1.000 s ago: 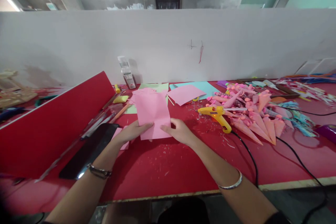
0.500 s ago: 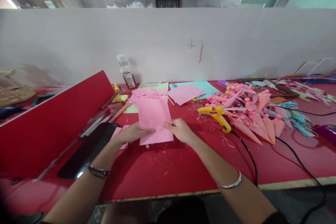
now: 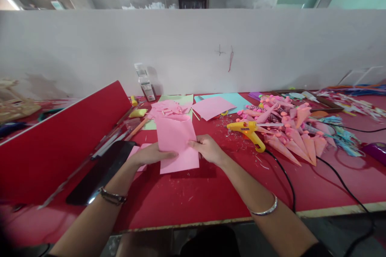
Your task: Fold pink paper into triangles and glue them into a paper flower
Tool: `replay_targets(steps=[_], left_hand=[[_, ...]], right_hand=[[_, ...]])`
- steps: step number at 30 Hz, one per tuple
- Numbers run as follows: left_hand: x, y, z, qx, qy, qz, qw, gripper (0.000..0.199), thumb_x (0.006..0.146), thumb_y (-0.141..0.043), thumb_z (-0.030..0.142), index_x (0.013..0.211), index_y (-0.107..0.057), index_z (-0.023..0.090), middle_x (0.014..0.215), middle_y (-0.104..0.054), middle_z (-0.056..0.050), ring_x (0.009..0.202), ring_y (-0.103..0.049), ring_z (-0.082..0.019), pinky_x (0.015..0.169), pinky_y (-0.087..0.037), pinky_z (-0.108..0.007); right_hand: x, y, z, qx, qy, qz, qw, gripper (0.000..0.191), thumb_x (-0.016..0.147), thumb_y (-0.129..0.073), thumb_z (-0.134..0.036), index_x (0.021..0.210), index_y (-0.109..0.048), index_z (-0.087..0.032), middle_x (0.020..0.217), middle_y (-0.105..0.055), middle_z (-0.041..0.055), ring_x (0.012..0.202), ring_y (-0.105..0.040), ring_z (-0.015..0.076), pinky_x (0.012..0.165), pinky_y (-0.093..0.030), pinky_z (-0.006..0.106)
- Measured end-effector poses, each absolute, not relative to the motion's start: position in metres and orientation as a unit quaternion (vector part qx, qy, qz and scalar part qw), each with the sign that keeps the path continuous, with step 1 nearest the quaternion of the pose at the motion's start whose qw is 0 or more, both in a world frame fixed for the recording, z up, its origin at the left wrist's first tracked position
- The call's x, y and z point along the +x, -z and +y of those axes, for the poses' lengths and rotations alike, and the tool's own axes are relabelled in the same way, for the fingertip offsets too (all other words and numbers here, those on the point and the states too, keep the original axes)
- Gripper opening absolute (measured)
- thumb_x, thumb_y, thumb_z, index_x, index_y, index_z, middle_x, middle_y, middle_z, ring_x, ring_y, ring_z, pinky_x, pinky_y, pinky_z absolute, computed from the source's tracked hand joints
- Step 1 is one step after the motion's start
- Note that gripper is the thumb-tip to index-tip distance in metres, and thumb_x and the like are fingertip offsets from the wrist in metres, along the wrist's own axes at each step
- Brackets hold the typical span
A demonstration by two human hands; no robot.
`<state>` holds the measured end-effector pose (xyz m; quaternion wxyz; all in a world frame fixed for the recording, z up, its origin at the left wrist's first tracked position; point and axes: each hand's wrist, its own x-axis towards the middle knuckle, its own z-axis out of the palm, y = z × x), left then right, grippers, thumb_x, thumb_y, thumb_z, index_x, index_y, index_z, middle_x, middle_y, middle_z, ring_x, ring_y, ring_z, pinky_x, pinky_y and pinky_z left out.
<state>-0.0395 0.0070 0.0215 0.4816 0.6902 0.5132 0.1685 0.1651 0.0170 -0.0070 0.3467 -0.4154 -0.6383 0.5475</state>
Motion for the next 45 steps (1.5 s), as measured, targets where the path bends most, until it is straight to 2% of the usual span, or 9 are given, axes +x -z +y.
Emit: replay_targets(steps=[5,10,13,16,21,27,37,42,45], left_hand=[[-0.0384,-0.0209,0.0065,0.629,-0.221,0.535,0.519,0.048,0.069,-0.054,0.05,0.104,-0.057,0.017,0.105,-0.062,-0.007,0.093,-0.057,-0.023,0.076,-0.046,-0.032],[-0.0357,-0.0239,0.0053,0.604,-0.25,0.538,0.532,0.046,0.07,-0.054,0.05,0.101,-0.058,0.017,0.102,-0.063,-0.006,0.087,-0.059,-0.022,0.072,-0.048,-0.03],[-0.0349,-0.0241,0.0056,0.625,-0.234,0.522,0.531,0.046,0.07,-0.054,0.049,0.102,-0.058,0.017,0.103,-0.063,-0.006,0.088,-0.059,-0.022,0.072,-0.048,-0.03],[-0.0347,-0.0238,0.006,0.646,-0.225,0.509,0.523,0.043,0.07,-0.054,0.047,0.1,-0.058,0.017,0.103,-0.063,-0.006,0.091,-0.058,-0.022,0.075,-0.047,-0.03],[-0.035,-0.0239,0.0071,0.675,-0.21,0.521,0.479,0.042,0.071,-0.052,0.049,0.094,-0.059,0.015,0.098,-0.064,-0.006,0.09,-0.057,-0.023,0.072,-0.046,-0.029],[-0.0359,-0.0234,0.0069,0.686,-0.208,0.525,0.459,0.046,0.07,-0.053,0.049,0.101,-0.056,0.015,0.1,-0.062,-0.007,0.088,-0.057,-0.023,0.069,-0.046,-0.028],[-0.0365,-0.0252,0.0064,0.673,-0.2,0.509,0.497,0.047,0.069,-0.054,0.049,0.103,-0.055,0.016,0.1,-0.063,-0.006,0.087,-0.057,-0.022,0.069,-0.046,-0.028],[-0.0371,-0.0248,0.0065,0.687,-0.177,0.506,0.49,0.046,0.069,-0.054,0.049,0.1,-0.057,0.015,0.097,-0.064,-0.006,0.086,-0.057,-0.021,0.069,-0.045,-0.028],[-0.0369,-0.0253,0.0059,0.69,-0.177,0.503,0.49,0.046,0.07,-0.054,0.048,0.103,-0.056,0.016,0.096,-0.063,-0.005,0.086,-0.057,-0.021,0.069,-0.045,-0.028]], right_hand=[[0.1668,0.0084,0.0163,-0.392,-0.573,-0.65,0.308,0.032,0.07,-0.055,-0.044,0.063,-0.054,-0.013,0.041,-0.043,-0.006,0.034,-0.034,0.0042,0.036,-0.023,0.019],[0.1647,0.004,0.0147,-0.374,-0.597,-0.634,0.319,0.033,0.069,-0.057,-0.045,0.071,-0.059,-0.012,0.066,-0.06,0.0034,0.057,-0.054,0.0112,0.053,-0.04,0.022],[0.1634,0.0031,0.0149,-0.384,-0.59,-0.623,0.341,0.036,0.069,-0.057,-0.046,0.078,-0.059,-0.011,0.074,-0.062,0.0058,0.064,-0.056,0.013,0.058,-0.042,0.024],[0.1631,0.0048,0.0154,-0.399,-0.581,-0.622,0.341,0.036,0.071,-0.054,-0.047,0.072,-0.057,-0.011,0.062,-0.058,0.0022,0.051,-0.051,0.009,0.048,-0.038,0.021],[0.1636,0.0077,0.0157,-0.438,-0.531,-0.65,0.322,0.04,0.076,-0.045,-0.049,0.055,-0.046,-0.015,0.037,-0.037,-0.0065,0.033,-0.032,0.0053,0.036,-0.022,0.02],[0.163,0.0038,0.0173,-0.395,-0.548,-0.635,0.376,0.035,0.07,-0.054,-0.048,0.066,-0.052,-0.014,0.06,-0.054,-0.0002,0.056,-0.05,0.0107,0.054,-0.038,0.022],[0.1637,0.006,0.0188,-0.433,-0.48,-0.647,0.405,0.044,0.079,-0.036,-0.053,0.062,-0.051,-0.015,0.059,-0.053,0.0007,0.061,-0.05,0.014,0.056,-0.039,0.025],[0.1654,0.0012,0.0204,-0.407,-0.486,-0.645,0.428,0.031,0.073,-0.05,-0.045,0.069,-0.053,-0.015,0.063,-0.054,-0.0012,0.062,-0.05,0.013,0.058,-0.04,0.023],[0.166,0.0013,0.0202,-0.429,-0.46,-0.644,0.435,0.034,0.075,-0.046,-0.046,0.057,-0.046,-0.016,0.053,-0.047,-0.0026,0.051,-0.044,0.0102,0.05,-0.035,0.021]])
